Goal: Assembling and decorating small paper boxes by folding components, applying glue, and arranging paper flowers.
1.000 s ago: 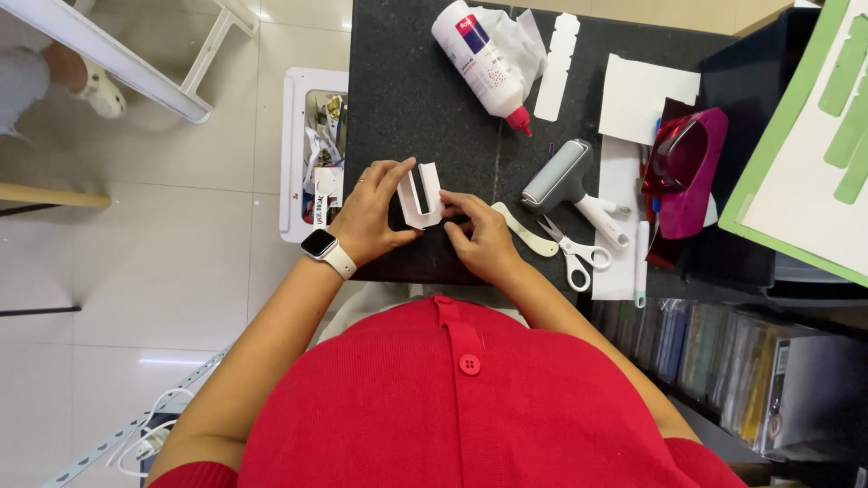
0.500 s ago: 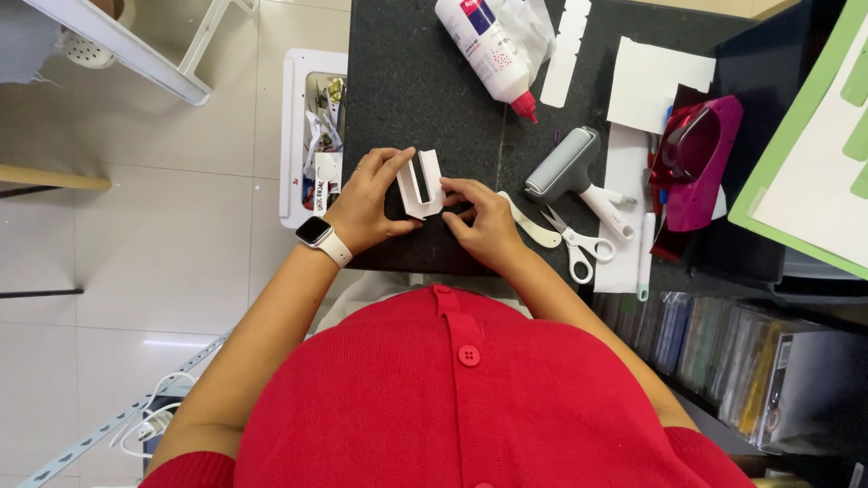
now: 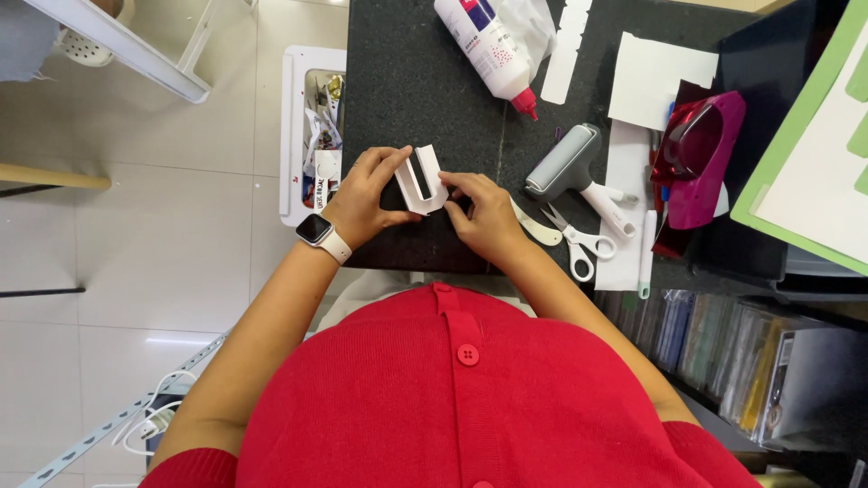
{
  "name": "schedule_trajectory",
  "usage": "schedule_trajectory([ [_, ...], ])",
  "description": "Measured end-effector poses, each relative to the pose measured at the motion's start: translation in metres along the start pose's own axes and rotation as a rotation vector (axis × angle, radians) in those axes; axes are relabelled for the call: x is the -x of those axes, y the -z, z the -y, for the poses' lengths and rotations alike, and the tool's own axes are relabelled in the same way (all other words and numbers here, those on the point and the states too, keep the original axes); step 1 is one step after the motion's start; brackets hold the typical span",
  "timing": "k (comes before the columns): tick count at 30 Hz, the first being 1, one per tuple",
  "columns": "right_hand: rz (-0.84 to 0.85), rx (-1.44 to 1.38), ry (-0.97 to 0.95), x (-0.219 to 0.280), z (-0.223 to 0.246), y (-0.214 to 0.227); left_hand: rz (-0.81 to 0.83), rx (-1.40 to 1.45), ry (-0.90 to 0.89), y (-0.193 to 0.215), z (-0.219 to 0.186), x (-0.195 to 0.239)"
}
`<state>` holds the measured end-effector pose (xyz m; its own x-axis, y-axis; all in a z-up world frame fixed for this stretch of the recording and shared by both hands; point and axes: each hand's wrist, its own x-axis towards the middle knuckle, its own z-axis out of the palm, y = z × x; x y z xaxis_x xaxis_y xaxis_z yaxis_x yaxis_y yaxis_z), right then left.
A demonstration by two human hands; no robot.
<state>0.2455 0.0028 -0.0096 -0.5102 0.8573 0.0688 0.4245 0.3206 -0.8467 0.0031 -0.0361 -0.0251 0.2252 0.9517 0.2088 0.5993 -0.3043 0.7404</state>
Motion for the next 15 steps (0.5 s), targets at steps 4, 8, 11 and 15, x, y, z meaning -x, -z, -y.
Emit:
schedule_trajectory([
  [4,-0.025,-0.011,-0.029,-0.001,-0.006,0.0,-0.013,-0.004,0.007,-0.002,0.0,0.002],
  [8,-0.021,-0.018,-0.077,-0.001,-0.007,0.001,0.029,-0.016,0.038,0.0,-0.002,0.002],
  [11,-0.023,0.008,-0.065,0.0,-0.004,0.0,0.049,-0.042,0.045,-0.002,0.001,0.004],
  [15,-0.013,0.024,-0.033,-0.001,-0.003,0.001,0.084,-0.142,0.04,0.003,-0.011,-0.001],
])
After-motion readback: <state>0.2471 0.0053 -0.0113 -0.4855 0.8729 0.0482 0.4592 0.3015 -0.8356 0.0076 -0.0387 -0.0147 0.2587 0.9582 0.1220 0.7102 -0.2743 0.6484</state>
